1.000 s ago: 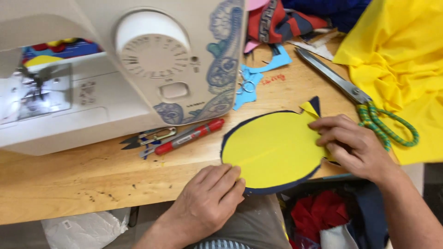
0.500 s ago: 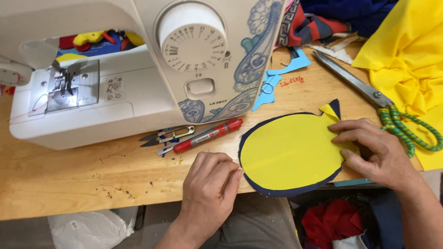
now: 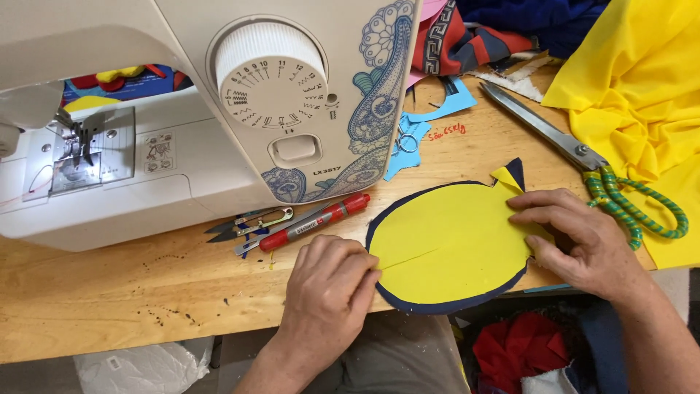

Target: Cutting yellow fabric strips and aligning them onto a blue fabric base in preparation for sewing.

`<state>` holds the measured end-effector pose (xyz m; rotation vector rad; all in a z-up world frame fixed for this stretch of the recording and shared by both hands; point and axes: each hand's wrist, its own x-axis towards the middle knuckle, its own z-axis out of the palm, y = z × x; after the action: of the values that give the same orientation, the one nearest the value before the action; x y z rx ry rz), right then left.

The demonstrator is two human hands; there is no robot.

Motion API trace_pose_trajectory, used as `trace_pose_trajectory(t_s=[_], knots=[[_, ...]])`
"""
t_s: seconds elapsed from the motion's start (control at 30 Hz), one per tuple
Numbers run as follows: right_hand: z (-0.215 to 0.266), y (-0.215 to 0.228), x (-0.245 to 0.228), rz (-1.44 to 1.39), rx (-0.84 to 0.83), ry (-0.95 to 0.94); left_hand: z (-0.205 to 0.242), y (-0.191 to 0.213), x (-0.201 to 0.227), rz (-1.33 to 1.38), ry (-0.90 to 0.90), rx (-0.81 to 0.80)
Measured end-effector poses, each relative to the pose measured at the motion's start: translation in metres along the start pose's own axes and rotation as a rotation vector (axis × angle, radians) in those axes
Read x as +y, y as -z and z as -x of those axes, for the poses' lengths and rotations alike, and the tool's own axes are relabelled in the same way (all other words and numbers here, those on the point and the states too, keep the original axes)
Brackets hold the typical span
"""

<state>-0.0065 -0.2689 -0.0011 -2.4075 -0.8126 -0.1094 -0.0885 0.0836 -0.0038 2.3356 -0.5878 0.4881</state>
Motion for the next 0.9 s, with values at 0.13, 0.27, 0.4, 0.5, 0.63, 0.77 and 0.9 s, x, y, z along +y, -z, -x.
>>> trace_pose_trajectory(t_s=[0.13, 0.27, 0.4, 0.5, 0.63, 0.77, 0.9], knots=[[0.000, -0.001, 0.004, 0.010, -0.004, 0.037, -0.003, 0.003, 0.002, 0.025, 0.061, 0.045], [0.000, -0.002, 0.007, 0.011, -0.003, 0.060, -0.002, -0.003, 0.002, -0.010, 0.054, -0.036], [-0.001, -0.001, 0.003, 0.017, -0.001, 0.044, -0.011, -0.005, 0.002, 0.011, 0.119, 0.042], [-0.001, -0.002, 0.003, 0.037, 0.013, 0.062, -0.014, -0.014, -0.004, -0.087, 0.178, -0.051], [0.000, -0.003, 0.004, 0.055, 0.018, 0.054, -0.019, -0.019, -0.004, -0.048, 0.245, -0.115], [-0.001, -0.002, 0.004, 0.049, 0.022, 0.083, -0.030, -0.003, 0.011, 0.106, 0.349, -0.161], [0.000, -0.002, 0.004, 0.044, 0.022, 0.078, -0.038, 0.005, 0.018, 0.212, 0.533, -0.198]])
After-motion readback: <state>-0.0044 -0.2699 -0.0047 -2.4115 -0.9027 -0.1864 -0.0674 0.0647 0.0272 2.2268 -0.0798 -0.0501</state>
